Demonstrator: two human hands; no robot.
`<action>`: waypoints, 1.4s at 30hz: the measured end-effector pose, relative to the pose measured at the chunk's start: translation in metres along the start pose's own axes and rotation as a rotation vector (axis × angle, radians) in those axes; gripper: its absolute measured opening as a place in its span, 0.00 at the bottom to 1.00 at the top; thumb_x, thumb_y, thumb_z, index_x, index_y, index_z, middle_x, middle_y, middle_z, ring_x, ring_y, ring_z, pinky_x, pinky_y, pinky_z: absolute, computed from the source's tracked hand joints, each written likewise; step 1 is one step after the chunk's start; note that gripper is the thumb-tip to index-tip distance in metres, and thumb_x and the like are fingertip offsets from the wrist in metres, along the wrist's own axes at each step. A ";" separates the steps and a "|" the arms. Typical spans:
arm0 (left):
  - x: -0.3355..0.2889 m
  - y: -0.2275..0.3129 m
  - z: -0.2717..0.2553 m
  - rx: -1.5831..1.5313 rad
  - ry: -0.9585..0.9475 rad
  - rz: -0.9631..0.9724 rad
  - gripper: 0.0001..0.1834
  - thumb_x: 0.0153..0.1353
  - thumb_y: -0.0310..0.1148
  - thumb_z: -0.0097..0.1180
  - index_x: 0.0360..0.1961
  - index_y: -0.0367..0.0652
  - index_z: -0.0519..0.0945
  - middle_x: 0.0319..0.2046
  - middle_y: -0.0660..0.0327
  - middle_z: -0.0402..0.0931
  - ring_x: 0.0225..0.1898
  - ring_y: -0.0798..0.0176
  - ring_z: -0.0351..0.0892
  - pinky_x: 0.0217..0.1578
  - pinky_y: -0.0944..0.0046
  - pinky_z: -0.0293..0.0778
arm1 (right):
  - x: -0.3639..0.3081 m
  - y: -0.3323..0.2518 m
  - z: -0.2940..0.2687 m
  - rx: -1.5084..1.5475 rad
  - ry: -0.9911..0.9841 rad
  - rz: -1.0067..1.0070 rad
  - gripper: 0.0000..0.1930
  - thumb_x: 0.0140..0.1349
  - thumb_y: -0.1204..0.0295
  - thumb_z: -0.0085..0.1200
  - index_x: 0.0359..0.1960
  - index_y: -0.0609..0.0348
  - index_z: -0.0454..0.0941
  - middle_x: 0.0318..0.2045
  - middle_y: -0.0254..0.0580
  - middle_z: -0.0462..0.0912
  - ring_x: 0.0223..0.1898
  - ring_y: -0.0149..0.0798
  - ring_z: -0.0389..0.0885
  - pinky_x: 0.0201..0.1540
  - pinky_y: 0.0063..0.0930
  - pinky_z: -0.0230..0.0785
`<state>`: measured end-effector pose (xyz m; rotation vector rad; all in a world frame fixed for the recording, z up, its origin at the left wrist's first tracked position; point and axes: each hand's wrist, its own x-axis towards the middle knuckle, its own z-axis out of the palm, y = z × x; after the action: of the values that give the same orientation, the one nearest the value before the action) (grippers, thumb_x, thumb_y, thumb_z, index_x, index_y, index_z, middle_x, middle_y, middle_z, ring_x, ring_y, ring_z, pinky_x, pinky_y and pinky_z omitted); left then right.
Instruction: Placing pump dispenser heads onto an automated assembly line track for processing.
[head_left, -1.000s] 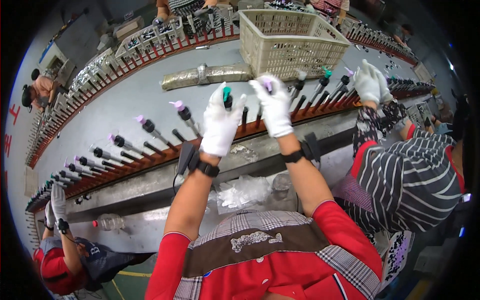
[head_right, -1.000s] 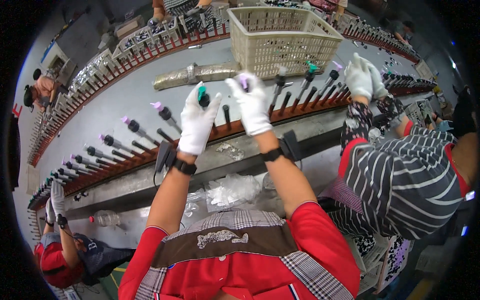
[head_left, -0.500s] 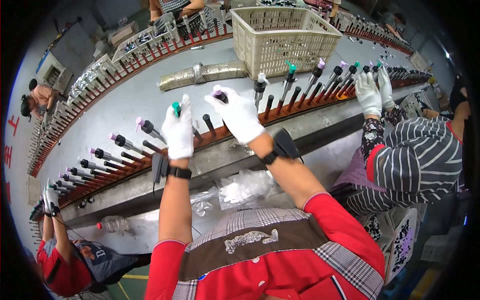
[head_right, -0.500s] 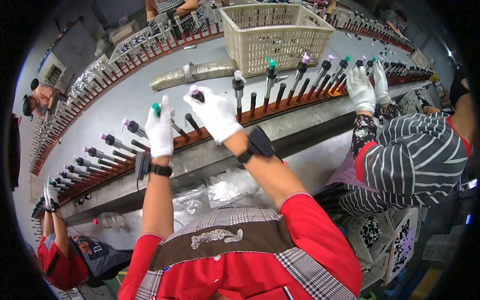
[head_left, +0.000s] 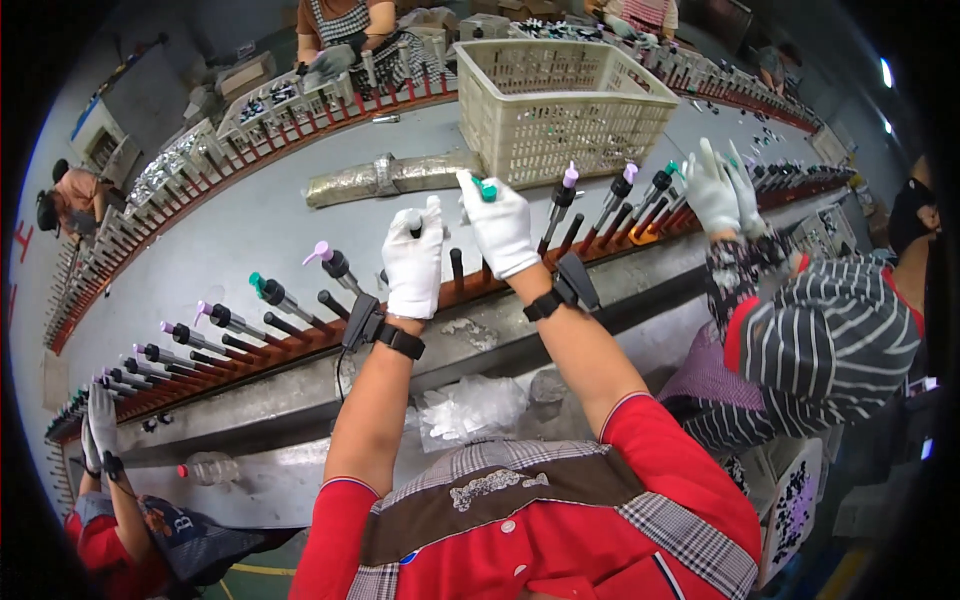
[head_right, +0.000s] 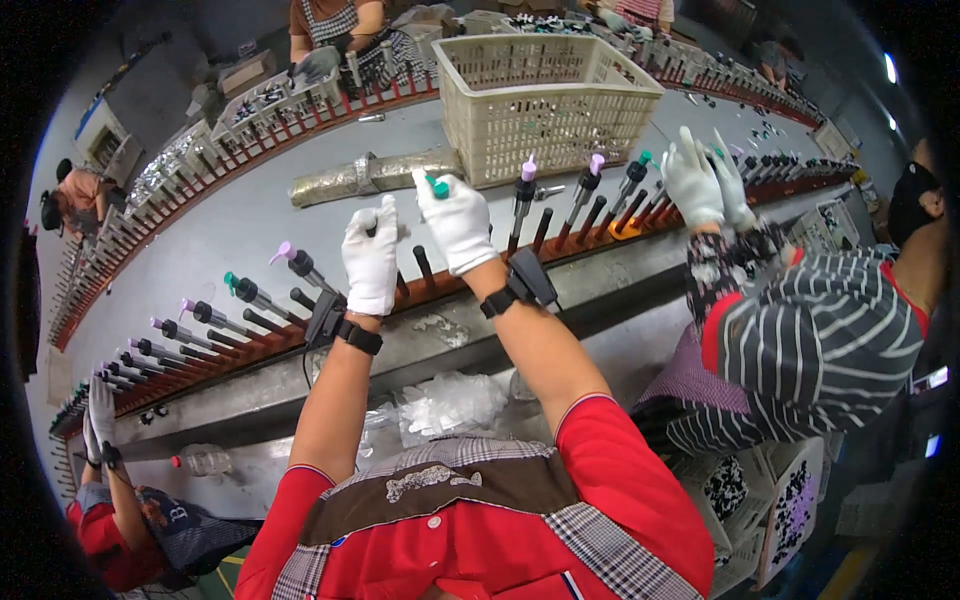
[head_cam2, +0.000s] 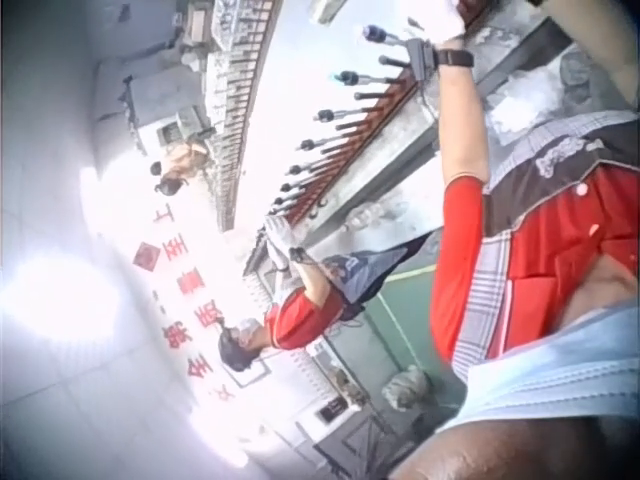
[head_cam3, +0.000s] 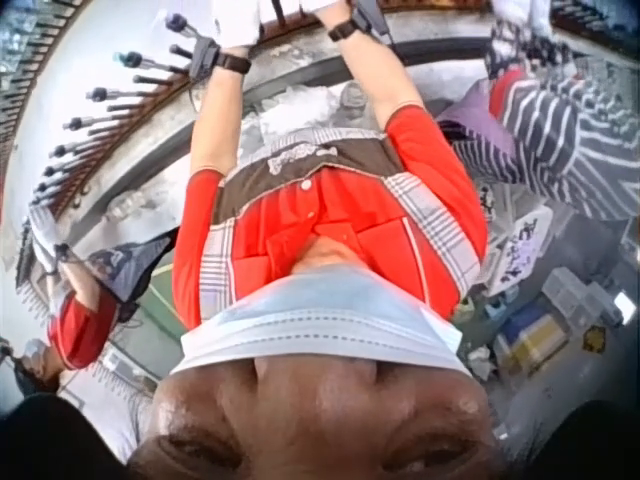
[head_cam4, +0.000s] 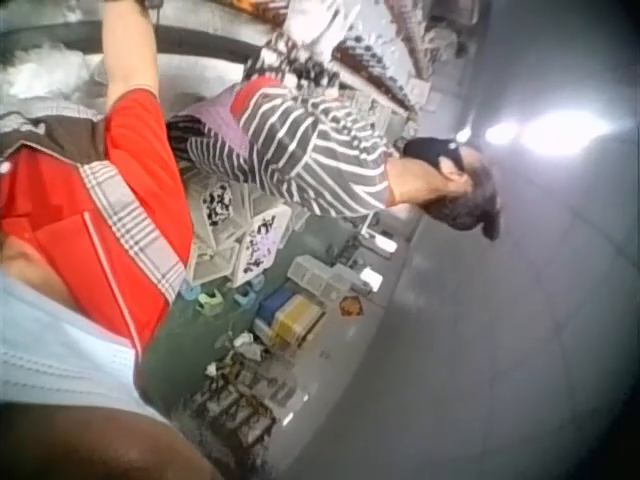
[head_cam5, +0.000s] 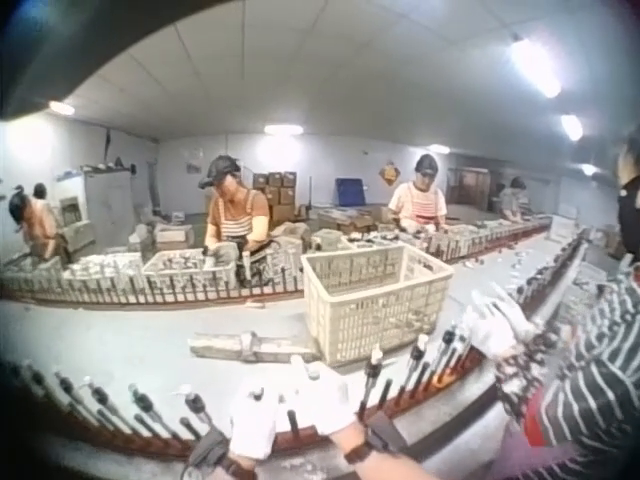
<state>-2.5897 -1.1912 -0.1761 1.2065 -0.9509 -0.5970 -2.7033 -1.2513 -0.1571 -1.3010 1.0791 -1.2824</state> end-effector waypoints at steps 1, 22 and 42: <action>0.006 0.005 -0.001 0.009 0.003 0.000 0.13 0.69 0.35 0.60 0.28 0.39 0.77 0.25 0.64 0.77 0.27 0.72 0.78 0.34 0.69 0.77 | -0.007 -0.004 0.002 -0.022 -0.003 0.037 0.14 0.66 0.63 0.62 0.27 0.61 0.81 0.21 0.34 0.82 0.22 0.24 0.79 0.29 0.23 0.72; -0.051 0.040 0.101 0.564 0.010 0.242 0.14 0.64 0.42 0.64 0.39 0.41 0.82 0.31 0.54 0.82 0.33 0.56 0.82 0.37 0.63 0.77 | 0.023 0.008 -0.162 -0.092 0.097 -0.225 0.14 0.61 0.68 0.68 0.43 0.62 0.81 0.36 0.38 0.84 0.32 0.25 0.78 0.43 0.22 0.73; -0.112 -0.010 0.151 0.489 0.030 0.200 0.16 0.64 0.30 0.64 0.50 0.34 0.79 0.43 0.54 0.82 0.45 0.61 0.82 0.50 0.63 0.76 | 0.027 0.065 -0.240 -0.208 0.577 -0.426 0.21 0.59 0.74 0.69 0.52 0.67 0.77 0.43 0.45 0.84 0.42 0.35 0.81 0.46 0.26 0.74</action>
<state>-2.7751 -1.1787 -0.2084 1.5210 -1.2172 -0.1867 -2.9384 -1.2995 -0.2255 -1.4010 1.4048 -1.9895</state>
